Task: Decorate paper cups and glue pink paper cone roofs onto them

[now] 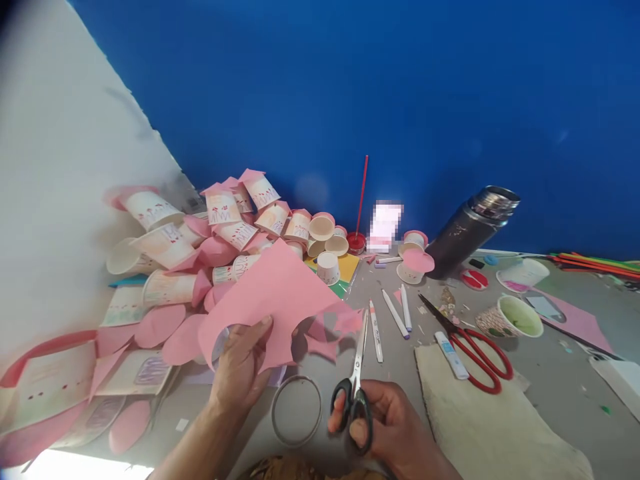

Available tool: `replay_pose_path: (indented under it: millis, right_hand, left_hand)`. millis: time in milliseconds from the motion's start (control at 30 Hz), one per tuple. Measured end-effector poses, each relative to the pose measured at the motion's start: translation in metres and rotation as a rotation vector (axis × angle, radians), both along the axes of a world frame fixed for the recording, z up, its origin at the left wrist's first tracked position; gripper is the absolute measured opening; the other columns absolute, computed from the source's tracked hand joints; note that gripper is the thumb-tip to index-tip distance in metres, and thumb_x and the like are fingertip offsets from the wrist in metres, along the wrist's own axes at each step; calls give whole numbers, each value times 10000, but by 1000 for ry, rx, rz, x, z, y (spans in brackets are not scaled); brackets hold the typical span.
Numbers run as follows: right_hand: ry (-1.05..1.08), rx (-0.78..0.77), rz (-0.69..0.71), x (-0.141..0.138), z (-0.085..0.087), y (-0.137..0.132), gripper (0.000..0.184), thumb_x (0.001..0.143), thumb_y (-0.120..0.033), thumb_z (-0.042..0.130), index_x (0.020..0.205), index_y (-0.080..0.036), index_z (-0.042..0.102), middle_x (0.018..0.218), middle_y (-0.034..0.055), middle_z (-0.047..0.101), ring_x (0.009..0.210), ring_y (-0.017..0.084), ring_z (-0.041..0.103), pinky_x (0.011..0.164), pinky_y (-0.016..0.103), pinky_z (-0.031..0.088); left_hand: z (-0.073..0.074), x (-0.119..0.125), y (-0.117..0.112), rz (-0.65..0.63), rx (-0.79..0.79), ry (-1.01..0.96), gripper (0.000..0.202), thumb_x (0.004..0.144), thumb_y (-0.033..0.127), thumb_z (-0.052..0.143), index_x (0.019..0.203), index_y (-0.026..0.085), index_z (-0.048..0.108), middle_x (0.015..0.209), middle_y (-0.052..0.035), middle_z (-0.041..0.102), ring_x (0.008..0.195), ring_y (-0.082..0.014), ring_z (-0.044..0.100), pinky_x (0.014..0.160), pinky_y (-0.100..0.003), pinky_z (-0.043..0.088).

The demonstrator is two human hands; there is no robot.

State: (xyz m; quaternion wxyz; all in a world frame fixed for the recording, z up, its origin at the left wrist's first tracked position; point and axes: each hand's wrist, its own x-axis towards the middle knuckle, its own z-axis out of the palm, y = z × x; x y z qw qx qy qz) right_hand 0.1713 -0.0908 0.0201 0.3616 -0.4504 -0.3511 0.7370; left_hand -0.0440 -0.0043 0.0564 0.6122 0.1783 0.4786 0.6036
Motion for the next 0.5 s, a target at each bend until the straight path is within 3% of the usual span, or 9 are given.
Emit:
replay_pose_path:
  millis: [100, 200, 267, 367, 500]
  right_hand:
    - [-46, 53, 68, -7, 1, 9, 606, 625, -689, 858, 919, -175, 732, 848, 60, 714, 666, 130, 552, 589, 222, 438]
    - [-125, 174, 79, -14, -2, 14, 640, 622, -776, 802, 781, -168, 678, 745, 47, 673, 667, 146, 544, 624, 243, 452]
    - [-156, 218, 41, -19, -7, 15, 706, 630, -859, 719, 788, -172, 670, 733, 50, 668, 650, 149, 523, 587, 243, 424]
    - [-199, 246, -6, -23, -11, 16, 781, 667, -918, 614, 869, -169, 696, 758, 67, 685, 654, 162, 522, 550, 242, 395]
    - [-236, 280, -1, -28, -11, 18, 792, 727, -924, 544, 855, -159, 704, 723, 74, 681, 650, 174, 543, 541, 244, 399]
  left_hand:
    - [1, 7, 5, -1, 22, -186, 288, 563, 237, 911, 741, 163, 696, 805, -37, 773, 800, -226, 752, 661, -279, 597]
    - [-2, 15, 8, 38, -52, -306, 236, 619, 181, 887, 720, 157, 674, 794, -29, 772, 795, -193, 753, 735, -277, 619]
    - [-4, 21, 8, 54, -107, -365, 186, 690, 154, 851, 716, 154, 667, 783, -23, 767, 773, -158, 747, 776, -256, 621]
    - [-5, 30, 6, 59, -156, -390, 143, 778, 124, 799, 716, 134, 670, 780, -35, 767, 741, -122, 736, 813, -222, 611]
    - [-3, 39, 3, 59, -159, -372, 207, 798, 121, 800, 654, 124, 651, 680, -29, 726, 686, -125, 717, 792, -238, 620]
